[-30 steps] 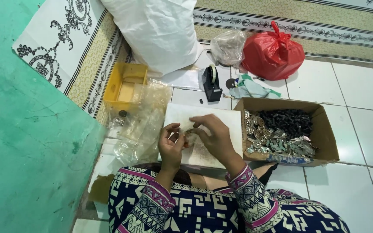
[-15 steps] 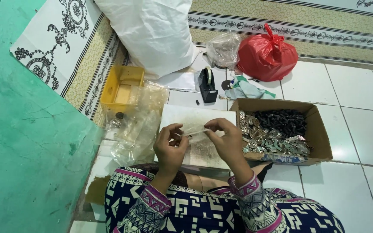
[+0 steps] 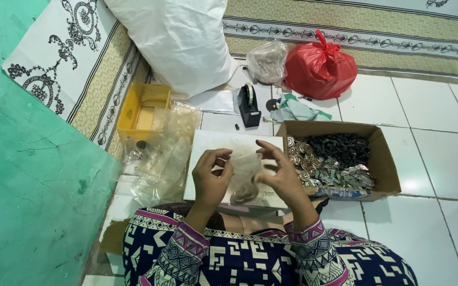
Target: Sorting and packaging small decorative metal components into plastic bags.
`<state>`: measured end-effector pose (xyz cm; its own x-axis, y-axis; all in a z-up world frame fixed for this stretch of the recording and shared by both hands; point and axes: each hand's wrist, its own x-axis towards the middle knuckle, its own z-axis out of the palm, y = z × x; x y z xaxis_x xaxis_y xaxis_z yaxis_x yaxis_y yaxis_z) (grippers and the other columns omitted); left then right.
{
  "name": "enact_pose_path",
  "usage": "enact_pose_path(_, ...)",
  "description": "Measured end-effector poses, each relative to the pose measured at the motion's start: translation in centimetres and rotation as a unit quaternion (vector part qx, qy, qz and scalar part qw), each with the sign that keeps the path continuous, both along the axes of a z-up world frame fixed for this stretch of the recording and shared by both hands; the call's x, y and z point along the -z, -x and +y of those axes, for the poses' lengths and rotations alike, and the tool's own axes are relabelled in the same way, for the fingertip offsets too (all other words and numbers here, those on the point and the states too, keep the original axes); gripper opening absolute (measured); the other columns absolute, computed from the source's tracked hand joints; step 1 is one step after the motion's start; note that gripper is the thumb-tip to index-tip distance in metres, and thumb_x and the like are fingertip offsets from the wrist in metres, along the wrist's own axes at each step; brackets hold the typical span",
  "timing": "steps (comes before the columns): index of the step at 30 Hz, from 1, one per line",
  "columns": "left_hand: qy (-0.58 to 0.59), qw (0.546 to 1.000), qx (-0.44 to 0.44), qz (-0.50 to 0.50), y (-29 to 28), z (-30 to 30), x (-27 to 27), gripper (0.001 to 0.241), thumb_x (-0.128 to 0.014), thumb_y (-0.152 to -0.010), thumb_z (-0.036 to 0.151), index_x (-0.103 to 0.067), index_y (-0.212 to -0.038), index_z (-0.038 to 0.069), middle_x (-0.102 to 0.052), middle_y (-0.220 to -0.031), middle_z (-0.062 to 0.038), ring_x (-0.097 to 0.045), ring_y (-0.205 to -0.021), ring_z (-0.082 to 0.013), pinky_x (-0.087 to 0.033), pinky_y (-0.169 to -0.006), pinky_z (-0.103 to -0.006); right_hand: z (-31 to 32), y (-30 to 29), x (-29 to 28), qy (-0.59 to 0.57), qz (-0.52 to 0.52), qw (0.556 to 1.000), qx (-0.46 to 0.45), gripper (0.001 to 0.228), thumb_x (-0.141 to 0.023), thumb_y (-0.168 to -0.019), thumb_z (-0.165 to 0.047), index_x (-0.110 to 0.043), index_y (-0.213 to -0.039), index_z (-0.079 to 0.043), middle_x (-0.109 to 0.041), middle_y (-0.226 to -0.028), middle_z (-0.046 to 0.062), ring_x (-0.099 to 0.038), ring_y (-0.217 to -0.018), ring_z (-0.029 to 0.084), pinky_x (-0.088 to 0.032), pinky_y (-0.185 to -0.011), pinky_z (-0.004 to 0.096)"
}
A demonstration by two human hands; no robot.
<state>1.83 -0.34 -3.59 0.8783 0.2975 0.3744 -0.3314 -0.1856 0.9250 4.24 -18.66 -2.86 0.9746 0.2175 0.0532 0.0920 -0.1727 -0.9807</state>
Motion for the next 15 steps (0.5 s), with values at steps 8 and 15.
enact_pose_path(8, 0.033, 0.976, 0.157, 0.146, 1.6, 1.0, 3.9, 0.097, -0.087, -0.072, 0.012, -0.031, -0.150, 0.002, -0.042, -0.140, -0.027, -0.050, -0.121, -0.0411, -0.052, -0.096, -0.0568, -2.2, -1.8, 9.5, -0.002, 0.084, 0.996, 0.027, 0.025, -0.088, -0.079, -0.009, -0.077, -0.100, 0.002, -0.075, -0.087, 0.016, -0.070, -0.088, 0.025, -0.055, -0.082, 0.042)
enact_pose_path(15, -0.142, 0.910, 0.243, 0.303, 1.1, -1.7, 10.1, 0.077, -0.091, -0.071, 0.033, -0.055, -0.132, 0.004, -0.064, -0.125, -0.020, -0.061, -0.122, -0.0405, -0.053, -0.101, -0.0540, -1.3, -1.0, 7.3, 0.006, 0.052, 0.996, 0.072, 0.019, -0.086, -0.082, -0.015, -0.077, -0.087, 0.001, -0.075, -0.072, 0.017, -0.073, -0.070, 0.024, -0.059, -0.070, 0.036)
